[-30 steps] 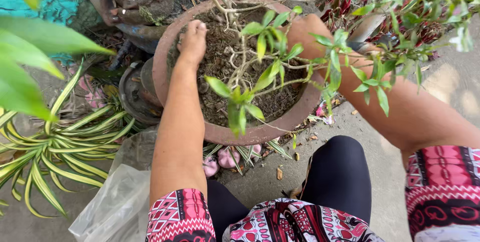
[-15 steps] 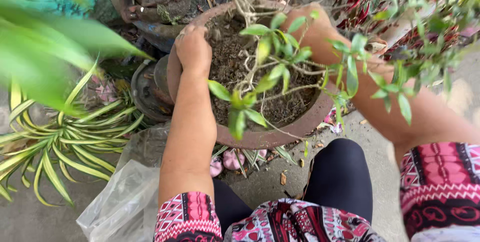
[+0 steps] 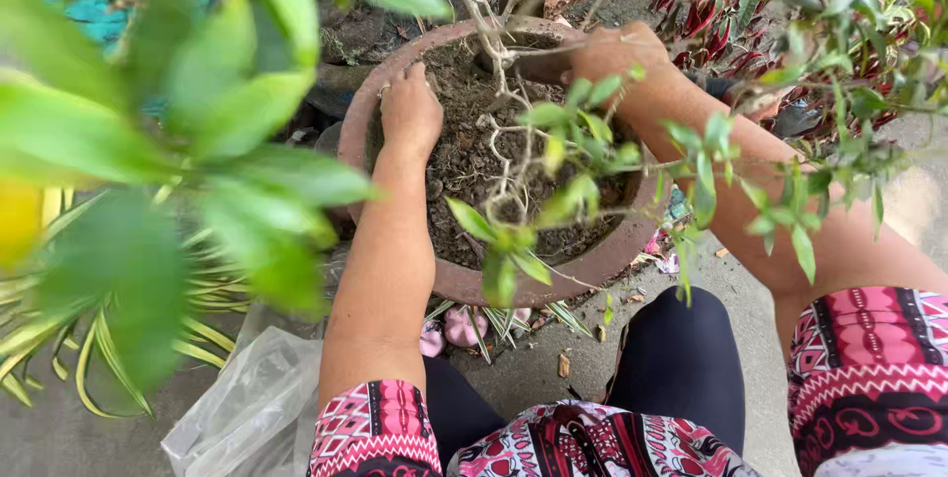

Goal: The person uses a large knife to loosen soil in a potted plant, removes debris by hand, and adds fresh soil from a plastic bag to the pot.

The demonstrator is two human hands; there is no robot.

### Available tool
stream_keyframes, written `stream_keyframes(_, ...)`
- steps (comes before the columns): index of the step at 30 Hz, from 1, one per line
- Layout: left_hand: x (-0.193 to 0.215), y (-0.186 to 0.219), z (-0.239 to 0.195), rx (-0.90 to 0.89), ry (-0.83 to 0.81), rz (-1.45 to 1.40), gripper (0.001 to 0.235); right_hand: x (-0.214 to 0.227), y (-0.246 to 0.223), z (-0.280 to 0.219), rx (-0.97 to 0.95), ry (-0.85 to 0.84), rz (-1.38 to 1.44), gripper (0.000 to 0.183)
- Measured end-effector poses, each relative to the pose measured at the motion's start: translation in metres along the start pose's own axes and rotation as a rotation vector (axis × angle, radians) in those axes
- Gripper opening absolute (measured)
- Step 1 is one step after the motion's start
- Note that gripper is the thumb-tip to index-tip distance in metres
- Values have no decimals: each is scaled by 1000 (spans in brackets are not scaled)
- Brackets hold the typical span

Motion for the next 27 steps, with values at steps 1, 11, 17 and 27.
stream_keyframes(1, -3, 0, 1, 33, -42, -43, 36, -7, -3, -2, 23, 18, 8, 24)
stream_keyframes(11, 1, -4, 2, -14, -244, -457, 26, 16, 18, -53, 2, 44, 104, 29)
stream_keyframes(17, 9, -4, -6, 34, 61, -277, 22, 17, 11, -21, -6, 68, 123, 30)
stream_keyframes(27, -31, -15, 9, 36, 12, -123, 32, -2, -11, 4, 104, 29, 58, 38)
Point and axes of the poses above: each hand's wrist, its own z-axis towards the middle knuckle, its own x-axis out of the back of the hand, y = z × x, the point moved 1 cm from there along z, towards the middle knuckle, and after that the axes turned 1 degree about x, right-handed, at the moved point
